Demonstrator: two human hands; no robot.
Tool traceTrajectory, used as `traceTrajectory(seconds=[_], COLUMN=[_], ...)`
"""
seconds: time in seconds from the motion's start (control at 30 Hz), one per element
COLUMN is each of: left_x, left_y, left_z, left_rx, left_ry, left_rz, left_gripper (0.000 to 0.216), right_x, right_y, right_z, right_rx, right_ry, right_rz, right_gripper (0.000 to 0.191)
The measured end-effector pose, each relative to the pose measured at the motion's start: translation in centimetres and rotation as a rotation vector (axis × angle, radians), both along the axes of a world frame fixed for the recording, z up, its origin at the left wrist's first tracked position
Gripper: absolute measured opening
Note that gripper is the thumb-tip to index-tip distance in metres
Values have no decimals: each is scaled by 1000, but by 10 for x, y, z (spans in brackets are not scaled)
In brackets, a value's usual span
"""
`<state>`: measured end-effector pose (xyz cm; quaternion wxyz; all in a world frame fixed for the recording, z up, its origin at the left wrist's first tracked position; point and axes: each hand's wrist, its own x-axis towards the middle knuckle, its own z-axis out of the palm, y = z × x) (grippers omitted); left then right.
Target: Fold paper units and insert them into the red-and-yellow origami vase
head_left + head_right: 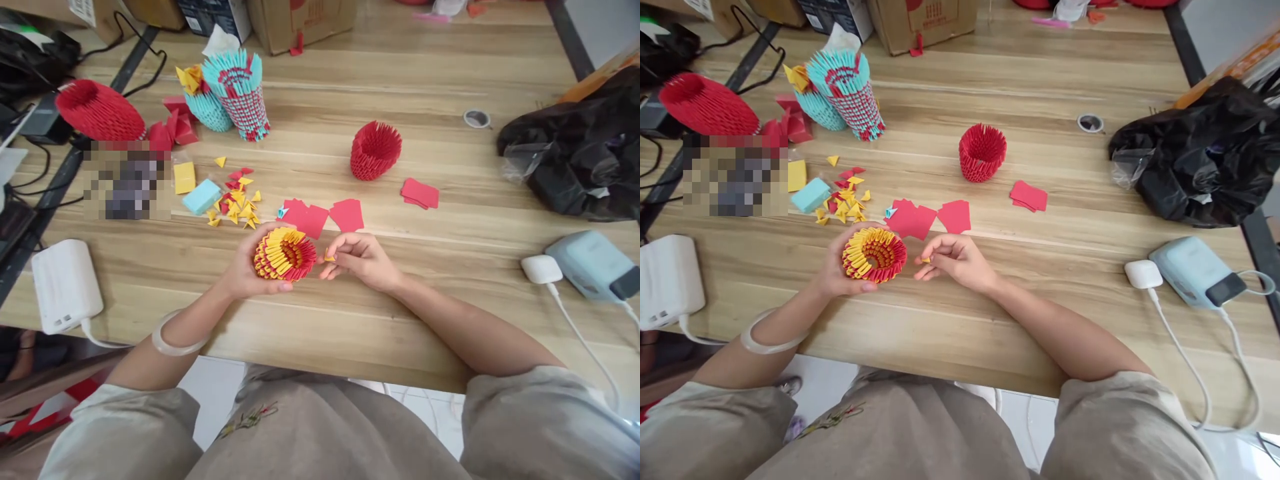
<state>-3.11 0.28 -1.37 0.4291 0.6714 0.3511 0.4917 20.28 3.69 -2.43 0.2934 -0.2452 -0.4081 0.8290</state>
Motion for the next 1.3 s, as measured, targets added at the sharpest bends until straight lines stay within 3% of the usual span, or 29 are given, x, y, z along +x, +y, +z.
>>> traceTrajectory(seconds=[0.33, 0.5, 0.7, 0.87, 1.0, 1.3], left_x=[-1, 0, 0, 0, 1, 6], left_y=[-1, -1, -1, -1, -3, -7], left_z=[0, 0, 0, -1, 0, 6], left_rx=[-150, -136, -137, -137, -130, -100], left_ry=[35, 18, 81, 92, 98, 120], left_rz=[-55, -104, -133, -144, -147, -187], left_gripper=[75, 76, 81, 82, 84, 82], right_x=[-2, -2, -3, -3, -3, -3], right_y=[0, 3, 3, 2, 2, -3], right_z=[-1, -8, 0, 3, 0, 6], right_rx=[43, 120, 249, 253, 193, -130], right_ry=[71, 70, -34, -57, -43, -8], right_rz=[-108, -184, -268, -259, -192, -68], right_gripper=[22, 12, 15, 15, 12, 14])
